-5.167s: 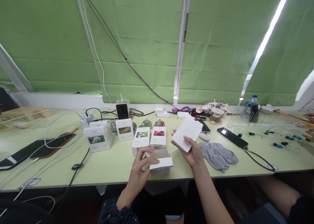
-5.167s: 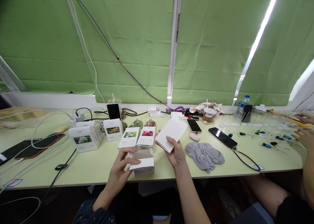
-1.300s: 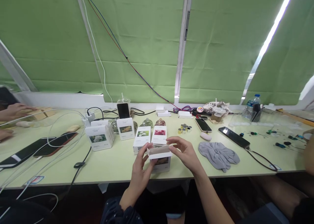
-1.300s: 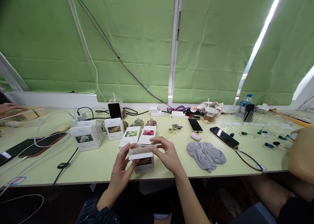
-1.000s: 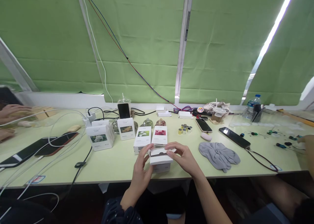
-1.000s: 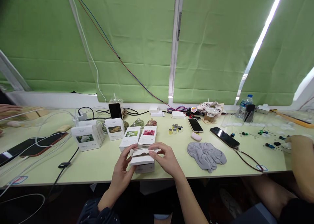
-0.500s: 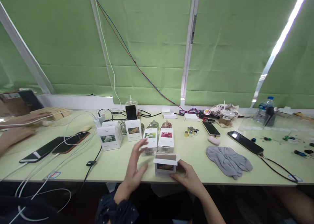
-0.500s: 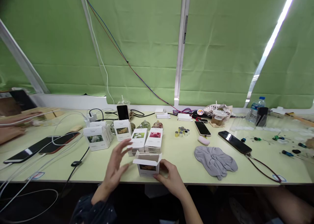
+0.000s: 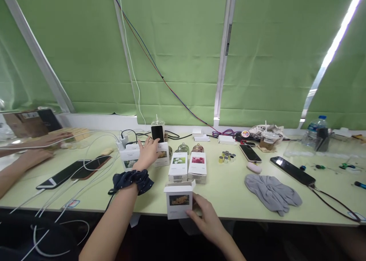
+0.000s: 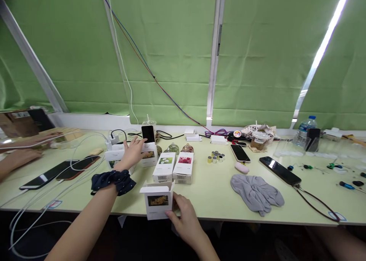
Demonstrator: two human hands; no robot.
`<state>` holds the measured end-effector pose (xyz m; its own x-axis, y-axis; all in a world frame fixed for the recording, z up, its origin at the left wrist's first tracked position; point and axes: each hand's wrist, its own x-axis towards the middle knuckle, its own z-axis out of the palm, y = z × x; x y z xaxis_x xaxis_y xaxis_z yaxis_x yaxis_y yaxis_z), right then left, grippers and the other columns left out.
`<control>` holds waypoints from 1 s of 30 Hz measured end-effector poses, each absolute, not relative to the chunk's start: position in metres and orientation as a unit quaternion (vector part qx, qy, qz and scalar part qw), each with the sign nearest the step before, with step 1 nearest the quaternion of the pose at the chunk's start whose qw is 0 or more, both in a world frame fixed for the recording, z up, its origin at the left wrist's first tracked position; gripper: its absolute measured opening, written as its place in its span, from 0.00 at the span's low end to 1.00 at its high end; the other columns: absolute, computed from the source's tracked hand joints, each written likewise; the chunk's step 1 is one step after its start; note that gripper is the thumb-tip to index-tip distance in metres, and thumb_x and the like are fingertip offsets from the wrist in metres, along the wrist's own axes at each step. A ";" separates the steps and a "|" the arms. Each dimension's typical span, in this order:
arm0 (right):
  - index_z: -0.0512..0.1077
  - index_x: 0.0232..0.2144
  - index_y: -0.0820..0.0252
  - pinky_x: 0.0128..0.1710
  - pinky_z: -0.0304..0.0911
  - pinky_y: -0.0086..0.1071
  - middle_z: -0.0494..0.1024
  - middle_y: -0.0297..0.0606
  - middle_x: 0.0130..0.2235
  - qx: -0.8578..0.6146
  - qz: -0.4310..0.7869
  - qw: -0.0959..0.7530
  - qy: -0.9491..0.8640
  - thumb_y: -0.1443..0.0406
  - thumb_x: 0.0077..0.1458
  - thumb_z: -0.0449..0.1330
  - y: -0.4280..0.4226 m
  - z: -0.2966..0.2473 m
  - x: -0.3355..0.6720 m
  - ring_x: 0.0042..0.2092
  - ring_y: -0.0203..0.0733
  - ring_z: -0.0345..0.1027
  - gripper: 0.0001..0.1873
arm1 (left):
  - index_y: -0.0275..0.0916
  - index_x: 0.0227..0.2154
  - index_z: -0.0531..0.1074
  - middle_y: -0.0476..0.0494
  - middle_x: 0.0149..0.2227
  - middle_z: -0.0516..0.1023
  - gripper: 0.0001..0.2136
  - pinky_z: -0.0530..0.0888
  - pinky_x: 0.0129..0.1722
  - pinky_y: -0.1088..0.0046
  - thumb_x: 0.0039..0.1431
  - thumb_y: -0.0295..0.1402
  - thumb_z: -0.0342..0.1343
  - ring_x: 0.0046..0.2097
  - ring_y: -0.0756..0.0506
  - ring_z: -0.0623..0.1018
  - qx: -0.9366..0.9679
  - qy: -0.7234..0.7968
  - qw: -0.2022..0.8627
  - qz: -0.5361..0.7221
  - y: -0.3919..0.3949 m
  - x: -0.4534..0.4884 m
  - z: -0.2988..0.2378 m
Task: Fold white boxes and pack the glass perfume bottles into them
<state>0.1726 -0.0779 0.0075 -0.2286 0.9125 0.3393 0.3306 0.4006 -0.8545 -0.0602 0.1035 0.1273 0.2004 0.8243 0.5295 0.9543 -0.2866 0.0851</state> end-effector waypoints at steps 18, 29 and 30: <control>0.68 0.45 0.62 0.41 0.66 0.44 0.76 0.46 0.40 -0.510 0.229 0.372 -0.741 0.63 0.57 0.55 -0.054 0.026 0.072 0.42 0.54 0.69 0.14 | 0.40 0.38 0.70 0.44 0.37 0.75 0.08 0.72 0.42 0.66 0.58 0.36 0.52 0.41 0.42 0.75 -0.688 -0.443 0.197 -0.540 0.026 -0.087 0.190; 0.68 0.47 0.59 0.36 0.68 0.44 0.73 0.51 0.45 -0.535 0.061 0.382 -0.751 0.65 0.58 0.53 -0.052 0.026 0.052 0.44 0.55 0.69 0.14 | 0.43 0.44 0.69 0.44 0.43 0.72 0.12 0.75 0.45 0.63 0.58 0.37 0.54 0.48 0.43 0.73 -0.632 -0.417 0.091 -0.646 0.003 -0.090 0.173; 0.68 0.48 0.57 0.37 0.68 0.43 0.72 0.49 0.47 -0.508 0.040 0.381 -0.772 0.68 0.57 0.53 -0.054 0.025 0.050 0.45 0.54 0.68 0.15 | 0.43 0.44 0.69 0.44 0.44 0.71 0.12 0.75 0.46 0.63 0.58 0.38 0.54 0.48 0.43 0.73 -0.629 -0.418 0.087 -0.649 0.002 -0.090 0.171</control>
<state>0.0496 -0.0543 0.0250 -0.1946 0.8139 0.5474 0.7536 0.4813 -0.4476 -0.0902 0.0020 0.1711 -0.1931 0.4134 0.8899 0.6398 -0.6345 0.4336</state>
